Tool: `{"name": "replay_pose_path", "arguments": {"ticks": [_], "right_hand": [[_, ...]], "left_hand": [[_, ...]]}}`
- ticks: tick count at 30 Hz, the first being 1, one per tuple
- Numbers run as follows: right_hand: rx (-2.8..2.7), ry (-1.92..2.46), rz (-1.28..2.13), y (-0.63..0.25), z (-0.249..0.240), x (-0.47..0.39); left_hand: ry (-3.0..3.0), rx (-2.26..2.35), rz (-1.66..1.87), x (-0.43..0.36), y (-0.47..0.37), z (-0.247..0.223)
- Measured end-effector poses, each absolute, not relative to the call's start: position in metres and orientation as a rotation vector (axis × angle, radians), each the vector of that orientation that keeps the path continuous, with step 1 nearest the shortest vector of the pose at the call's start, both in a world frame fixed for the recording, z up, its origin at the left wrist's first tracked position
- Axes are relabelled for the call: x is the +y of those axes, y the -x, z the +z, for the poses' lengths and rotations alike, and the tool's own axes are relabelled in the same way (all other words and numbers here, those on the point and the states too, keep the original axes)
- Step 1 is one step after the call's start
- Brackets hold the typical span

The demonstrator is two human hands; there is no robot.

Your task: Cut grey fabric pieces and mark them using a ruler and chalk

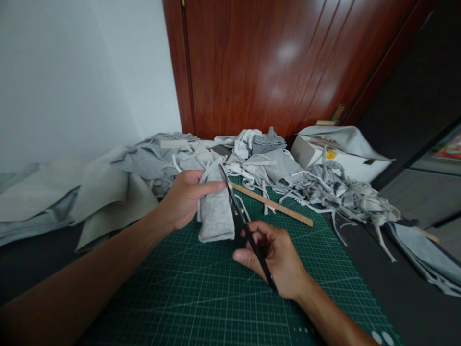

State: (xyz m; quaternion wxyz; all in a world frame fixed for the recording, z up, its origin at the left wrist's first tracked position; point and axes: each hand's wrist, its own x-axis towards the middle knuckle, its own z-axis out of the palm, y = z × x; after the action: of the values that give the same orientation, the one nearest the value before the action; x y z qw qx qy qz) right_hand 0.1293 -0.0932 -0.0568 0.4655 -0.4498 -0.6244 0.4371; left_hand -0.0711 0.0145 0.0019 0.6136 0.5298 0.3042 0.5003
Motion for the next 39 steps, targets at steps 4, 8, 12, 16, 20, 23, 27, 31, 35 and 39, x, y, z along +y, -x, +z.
{"name": "replay_pose_path", "arguments": {"ticks": [4,8,12,16,20,23,27,31,35,39], "right_hand": [[-1.512,1.116,1.087,-0.1286,-0.0573,-0.0933],[-1.514,1.111,1.085,-0.1281,-0.0578,-0.0923],[-1.522,1.104,1.091,-0.1274,-0.0575,-0.0915],[-1.537,1.073,1.1,-0.1278,-0.0566,-0.0916],[-1.553,1.077,1.096,-0.1289,-0.0564,-0.0928],[-1.539,1.09,1.086,-0.1293,-0.0569,-0.0935],[-1.52,1.1,1.089,-0.1292,-0.0573,-0.0937],[-1.508,1.09,1.095,-0.1286,-0.0568,-0.0931],[-1.502,1.079,1.11,-0.1277,-0.0557,-0.0925],[-1.515,1.083,1.103,-0.1273,-0.0545,-0.0928]], "left_hand": [[-1.219,0.691,1.155,0.0145,0.0707,0.0016],[-1.24,0.719,1.136,0.0146,0.0708,0.0012],[-1.251,0.72,1.131,0.0149,0.0708,0.001],[-1.236,0.718,1.125,0.015,0.0702,0.0009],[-1.227,0.7,1.123,0.0153,0.0701,0.0008],[-1.221,0.695,1.122,0.0155,0.0705,0.0007],[-1.216,0.682,1.124,0.015,0.0705,0.0007],[-1.212,0.686,1.119,0.0137,0.0698,0.0008],[-1.204,0.693,1.113,0.0126,0.0692,0.0009],[-1.202,0.699,1.109,0.0126,0.0692,0.0005]]}}
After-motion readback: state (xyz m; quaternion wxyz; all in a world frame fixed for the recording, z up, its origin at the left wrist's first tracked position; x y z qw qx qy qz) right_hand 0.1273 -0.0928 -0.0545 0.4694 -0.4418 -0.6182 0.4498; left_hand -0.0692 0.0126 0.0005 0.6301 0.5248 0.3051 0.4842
